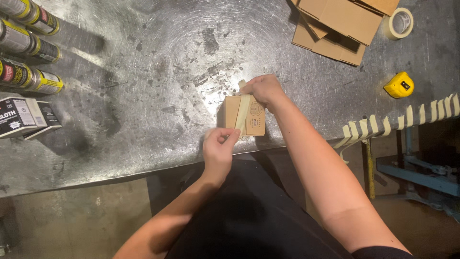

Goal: The person assembles small cardboard boxes by hand and places individual boxed items inside them, then secures the outer boxes with pre-cut strips of tape.

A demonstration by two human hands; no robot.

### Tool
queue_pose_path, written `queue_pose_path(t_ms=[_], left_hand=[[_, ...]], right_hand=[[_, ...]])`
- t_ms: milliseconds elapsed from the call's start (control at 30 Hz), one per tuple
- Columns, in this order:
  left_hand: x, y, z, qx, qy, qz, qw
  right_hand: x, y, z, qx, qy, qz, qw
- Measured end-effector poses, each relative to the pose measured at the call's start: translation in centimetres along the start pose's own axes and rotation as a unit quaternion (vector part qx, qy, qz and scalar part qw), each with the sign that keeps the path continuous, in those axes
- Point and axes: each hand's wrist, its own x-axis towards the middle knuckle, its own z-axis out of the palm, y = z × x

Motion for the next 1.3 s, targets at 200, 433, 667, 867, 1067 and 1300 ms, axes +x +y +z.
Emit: queue_pose_path(t_ms=[200,433,667,867,1067,1300], left_hand=[[0.4,0.4,0.1,-0.281,-0.092,-0.362,0.884],[-0.9,2.5,-0.9,-0.280,-0.130,-0.330,0.892],[-1.8,2.1,1.6,-0.303,-0.168,-0.342,0.873],[-2.4,3.9,1.7,-0.241,-0.144,-0.337,0.899],[-2.5,4.8,2.0,-0.250,-0.151,-0.334,0.896],[-2.4,4.7,2.3,-0.250,-0.164,-0.330,0.895]], right_hand=[[-0.6,-0.4,0.4,-0.027,-0.005,-0.013,1.000],[-1.7,-1.1,-0.1,-0.044,0.012,-0.069,0.997],[-1.1,-1.3,0.7,-0.068,0.000,-0.070,0.995],[-0.1,-0.9,0.5,-0.092,-0.006,-0.064,0.994],[1.5,-0.1,1.4,-0.087,-0.010,-0.058,0.994],[0.8,-0.4,1.1,-0.069,-0.005,-0.052,0.996]])
